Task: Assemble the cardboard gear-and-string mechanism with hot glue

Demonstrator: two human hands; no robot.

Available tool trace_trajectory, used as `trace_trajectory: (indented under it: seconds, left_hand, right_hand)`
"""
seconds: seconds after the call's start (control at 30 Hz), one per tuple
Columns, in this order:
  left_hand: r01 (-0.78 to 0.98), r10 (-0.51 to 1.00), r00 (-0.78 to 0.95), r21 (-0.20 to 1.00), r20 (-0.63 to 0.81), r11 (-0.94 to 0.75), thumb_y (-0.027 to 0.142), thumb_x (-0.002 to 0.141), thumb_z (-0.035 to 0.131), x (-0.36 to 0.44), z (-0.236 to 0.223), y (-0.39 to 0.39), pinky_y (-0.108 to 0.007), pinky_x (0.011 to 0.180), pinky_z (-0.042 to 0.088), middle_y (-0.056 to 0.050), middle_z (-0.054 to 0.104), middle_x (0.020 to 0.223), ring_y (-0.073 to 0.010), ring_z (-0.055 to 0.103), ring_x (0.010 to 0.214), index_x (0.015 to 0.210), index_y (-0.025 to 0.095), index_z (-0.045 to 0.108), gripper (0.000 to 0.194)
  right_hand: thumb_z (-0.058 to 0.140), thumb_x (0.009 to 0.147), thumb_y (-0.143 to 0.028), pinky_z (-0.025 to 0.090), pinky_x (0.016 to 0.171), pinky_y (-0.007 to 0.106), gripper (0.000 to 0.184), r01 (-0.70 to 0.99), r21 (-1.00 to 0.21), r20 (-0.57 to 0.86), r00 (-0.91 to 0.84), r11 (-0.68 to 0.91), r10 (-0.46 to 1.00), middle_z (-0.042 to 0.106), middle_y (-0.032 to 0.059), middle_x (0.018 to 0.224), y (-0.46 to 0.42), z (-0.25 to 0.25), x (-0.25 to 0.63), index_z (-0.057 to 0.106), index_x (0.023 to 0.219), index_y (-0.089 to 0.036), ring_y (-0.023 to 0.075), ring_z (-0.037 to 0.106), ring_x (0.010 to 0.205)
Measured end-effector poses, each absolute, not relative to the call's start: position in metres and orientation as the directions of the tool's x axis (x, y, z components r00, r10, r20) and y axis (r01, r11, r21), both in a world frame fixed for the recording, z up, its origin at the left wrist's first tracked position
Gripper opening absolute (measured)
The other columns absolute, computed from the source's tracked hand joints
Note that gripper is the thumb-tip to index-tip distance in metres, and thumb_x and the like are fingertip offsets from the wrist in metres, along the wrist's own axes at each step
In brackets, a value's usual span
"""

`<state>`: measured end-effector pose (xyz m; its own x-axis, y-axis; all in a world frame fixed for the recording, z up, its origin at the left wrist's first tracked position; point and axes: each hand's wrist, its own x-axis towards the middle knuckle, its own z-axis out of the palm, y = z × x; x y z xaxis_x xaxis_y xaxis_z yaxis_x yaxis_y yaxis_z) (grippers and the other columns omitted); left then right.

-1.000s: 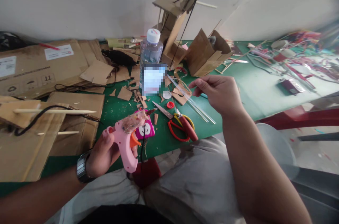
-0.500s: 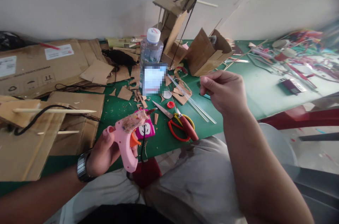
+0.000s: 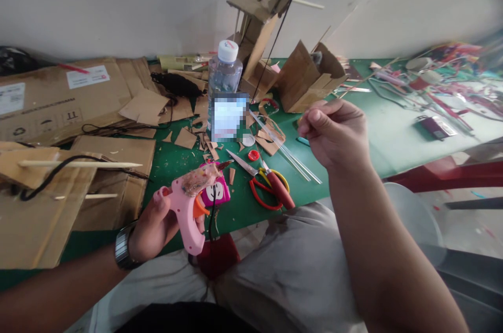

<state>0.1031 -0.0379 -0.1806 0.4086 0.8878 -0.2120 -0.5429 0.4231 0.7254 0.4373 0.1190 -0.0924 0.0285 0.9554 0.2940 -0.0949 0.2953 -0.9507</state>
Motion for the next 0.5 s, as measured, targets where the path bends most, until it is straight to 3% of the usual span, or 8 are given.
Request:
trace_trajectory:
  seconds: [0.3,0.5]
  left_hand:
    - [-0.513,0.875,0.435,0.740,-0.214,0.436,0.078,0.089,0.070,0.1020,-0.1820,-0.0372,-0.034,0.065,0.064,-0.012,0.080,0.083,-0.0256,0.076,0.070,0.105,0.015,0.082,0.066]
    - [-0.529,0.880,0.421,0.729,-0.219,0.435,0.076,0.089,0.073,0.1013,-0.1828,-0.0377,-0.034,0.065,0.065,-0.011,0.081,0.084,-0.0258,0.077,0.070,0.116,0.018,0.081,0.064]
  right_hand:
    - [0.083,0.087,-0.067,0.045,0.046,0.030,0.045,0.006,-0.946,0.324,0.034,0.324,0.945,0.064,-0.0023,0.074,0.1188,-0.0956,0.4375,0.069,0.074,-0.027,0.0106,0.056,0.050]
    - [0.087,0.085,-0.062,0.048,0.049,0.029,0.038,0.036,-0.953,0.301,0.023,0.300,0.953,0.070,-0.0010,0.084,0.1195,-0.0958,0.4383,0.074,0.087,-0.026,0.0101,0.057,0.054]
